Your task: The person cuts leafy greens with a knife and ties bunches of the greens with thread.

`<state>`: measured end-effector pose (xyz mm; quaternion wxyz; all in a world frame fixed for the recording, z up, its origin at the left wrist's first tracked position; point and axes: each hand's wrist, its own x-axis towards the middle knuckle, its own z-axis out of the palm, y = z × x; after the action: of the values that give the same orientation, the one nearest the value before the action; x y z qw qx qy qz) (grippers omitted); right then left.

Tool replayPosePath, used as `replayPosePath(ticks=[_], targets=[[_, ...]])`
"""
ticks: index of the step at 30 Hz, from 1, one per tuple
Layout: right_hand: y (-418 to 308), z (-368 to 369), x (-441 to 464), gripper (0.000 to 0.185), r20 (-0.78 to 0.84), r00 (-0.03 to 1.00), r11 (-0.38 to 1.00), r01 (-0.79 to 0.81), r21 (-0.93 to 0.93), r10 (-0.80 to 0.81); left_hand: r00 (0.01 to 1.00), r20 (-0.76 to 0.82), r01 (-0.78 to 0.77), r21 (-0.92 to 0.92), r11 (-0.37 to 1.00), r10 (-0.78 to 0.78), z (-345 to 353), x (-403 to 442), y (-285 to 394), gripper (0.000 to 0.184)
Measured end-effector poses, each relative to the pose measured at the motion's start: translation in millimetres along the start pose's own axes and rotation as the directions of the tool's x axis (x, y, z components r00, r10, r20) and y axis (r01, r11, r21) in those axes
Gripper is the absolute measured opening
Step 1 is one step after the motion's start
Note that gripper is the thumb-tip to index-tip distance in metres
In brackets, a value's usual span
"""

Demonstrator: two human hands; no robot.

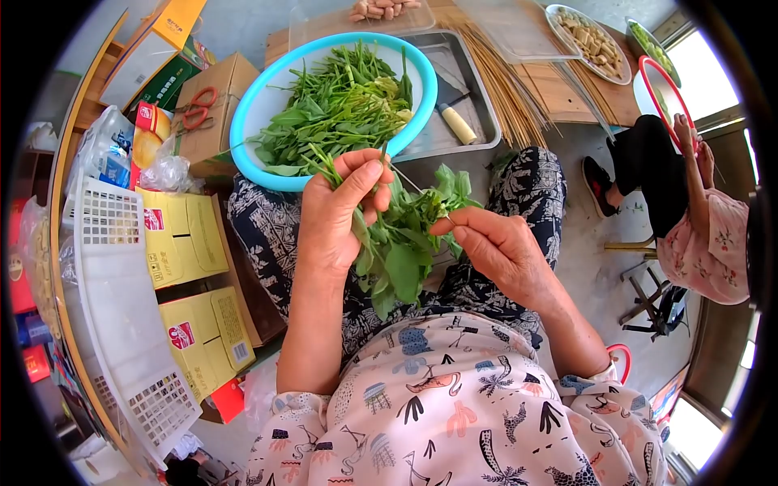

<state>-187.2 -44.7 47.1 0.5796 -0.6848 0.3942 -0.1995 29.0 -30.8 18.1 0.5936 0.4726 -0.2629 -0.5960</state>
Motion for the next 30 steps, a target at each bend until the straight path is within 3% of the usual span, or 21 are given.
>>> replayPosePath(ticks=[30], targets=[[1.6, -10.9, -0.8, 0.02, 0.059, 0.998, 0.999, 0.013, -0.038, -0.011, 0.989, 0.125, 0.084, -0.024, 0.996, -0.081, -4.4, 0.4, 9.1, 0.018]])
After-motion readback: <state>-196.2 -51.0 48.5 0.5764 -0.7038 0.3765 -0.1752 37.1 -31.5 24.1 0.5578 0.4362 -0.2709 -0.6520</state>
